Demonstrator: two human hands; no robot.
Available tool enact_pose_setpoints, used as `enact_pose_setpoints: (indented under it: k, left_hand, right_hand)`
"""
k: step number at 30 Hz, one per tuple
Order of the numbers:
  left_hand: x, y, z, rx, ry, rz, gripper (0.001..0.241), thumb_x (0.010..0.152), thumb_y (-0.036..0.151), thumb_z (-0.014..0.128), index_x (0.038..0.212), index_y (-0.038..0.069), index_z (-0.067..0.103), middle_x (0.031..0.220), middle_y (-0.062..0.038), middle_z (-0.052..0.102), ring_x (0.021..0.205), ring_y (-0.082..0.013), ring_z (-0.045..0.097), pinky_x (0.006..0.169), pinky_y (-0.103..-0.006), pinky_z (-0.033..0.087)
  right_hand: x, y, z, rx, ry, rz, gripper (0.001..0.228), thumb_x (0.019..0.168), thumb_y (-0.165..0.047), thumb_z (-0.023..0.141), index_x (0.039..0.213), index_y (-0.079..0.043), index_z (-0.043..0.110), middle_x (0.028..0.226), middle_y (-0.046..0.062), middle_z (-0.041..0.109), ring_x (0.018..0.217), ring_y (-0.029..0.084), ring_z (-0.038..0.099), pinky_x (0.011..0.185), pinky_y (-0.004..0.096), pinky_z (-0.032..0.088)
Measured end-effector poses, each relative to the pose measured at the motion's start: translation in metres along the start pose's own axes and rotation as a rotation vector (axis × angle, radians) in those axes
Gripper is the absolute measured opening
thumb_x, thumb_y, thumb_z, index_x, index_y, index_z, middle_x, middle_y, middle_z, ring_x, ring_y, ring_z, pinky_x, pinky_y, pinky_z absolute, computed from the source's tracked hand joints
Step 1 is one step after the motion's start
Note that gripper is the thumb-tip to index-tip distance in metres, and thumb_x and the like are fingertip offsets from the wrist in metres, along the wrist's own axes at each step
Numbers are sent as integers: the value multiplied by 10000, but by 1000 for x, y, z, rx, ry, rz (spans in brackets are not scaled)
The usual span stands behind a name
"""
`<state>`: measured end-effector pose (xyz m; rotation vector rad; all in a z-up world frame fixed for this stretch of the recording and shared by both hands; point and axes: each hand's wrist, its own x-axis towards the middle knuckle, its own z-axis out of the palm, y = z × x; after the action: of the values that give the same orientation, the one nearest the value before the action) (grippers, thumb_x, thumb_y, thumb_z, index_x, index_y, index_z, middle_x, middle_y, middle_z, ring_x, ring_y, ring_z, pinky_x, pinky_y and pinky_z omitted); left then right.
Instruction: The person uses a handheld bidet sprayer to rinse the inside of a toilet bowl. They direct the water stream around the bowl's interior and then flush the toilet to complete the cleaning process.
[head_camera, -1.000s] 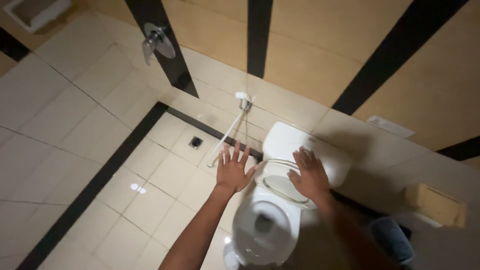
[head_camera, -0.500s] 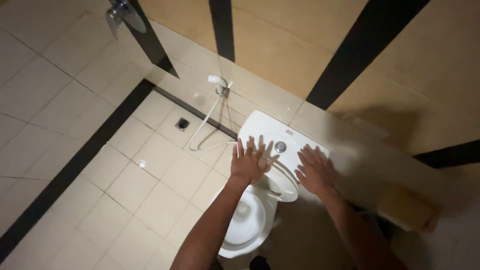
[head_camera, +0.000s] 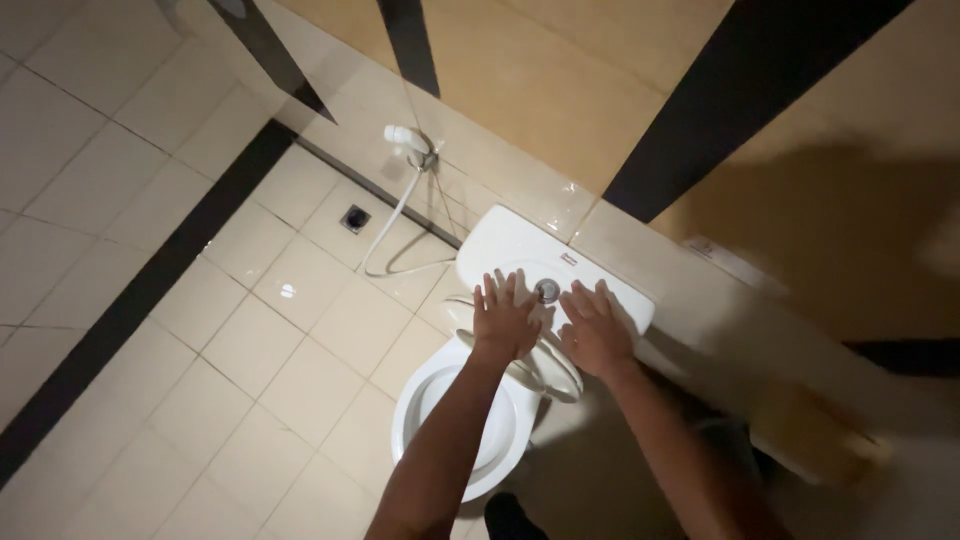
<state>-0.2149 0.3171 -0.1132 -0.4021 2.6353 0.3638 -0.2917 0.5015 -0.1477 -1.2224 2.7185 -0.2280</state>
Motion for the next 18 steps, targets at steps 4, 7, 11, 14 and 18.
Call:
enact_pose_setpoints:
  k: [4, 7, 11, 14, 18]
  left_hand:
    - [13, 4, 6, 19, -34, -4, 592, 1001, 536, 389, 1575, 398, 342, 1718, -108, 38, 1550, -504, -44, 1239, -616, 9]
    - [17, 6, 6, 55, -18, 3, 545, 1019, 499, 391, 1553, 397, 426, 1741, -104, 114, 1577, -498, 10, 1261, -613, 40]
    - [27, 9, 11, 67, 1, 16, 554, 1010, 483, 362, 1553, 378, 391, 1701, -106, 172, 1548, -503, 27, 1236, -622, 39]
    - [38, 10, 19, 34, -12, 2, 595, 1008, 499, 372, 1562, 282, 393, 1678, -110, 231, 1553, -487, 34, 1239, -616, 26]
    - [40, 16, 18, -11, -28, -39, 613, 1009, 492, 368, 1554, 213, 409, 1675, -99, 258, 1571, -468, 30, 1252, -604, 18]
  right_hand:
    - [12, -21, -33, 31, -203, 126, 621, 921, -314, 618, 1504, -193, 443, 1663, 73, 270, 1545, 414, 100, 1246, 487, 107]
    - [18, -19, -33, 20, -236, 129, 621, 948, -313, 593, 1535, -233, 408, 1678, 60, 250, 1559, 400, 87, 1251, 498, 112]
    - [21, -15, -20, -8, -199, 93, 588, 963, -283, 581, 1530, -278, 430, 1673, 49, 270, 1554, 394, 144, 1259, 496, 113]
    - [25, -17, -24, -7, -209, 113, 583, 960, -264, 586, 1523, -315, 441, 1671, 37, 283, 1559, 381, 178, 1263, 491, 122]
    - [28, -25, -33, -85, -282, 137, 599, 939, -261, 603, 1510, -327, 437, 1669, 31, 266, 1545, 368, 185, 1247, 504, 134]
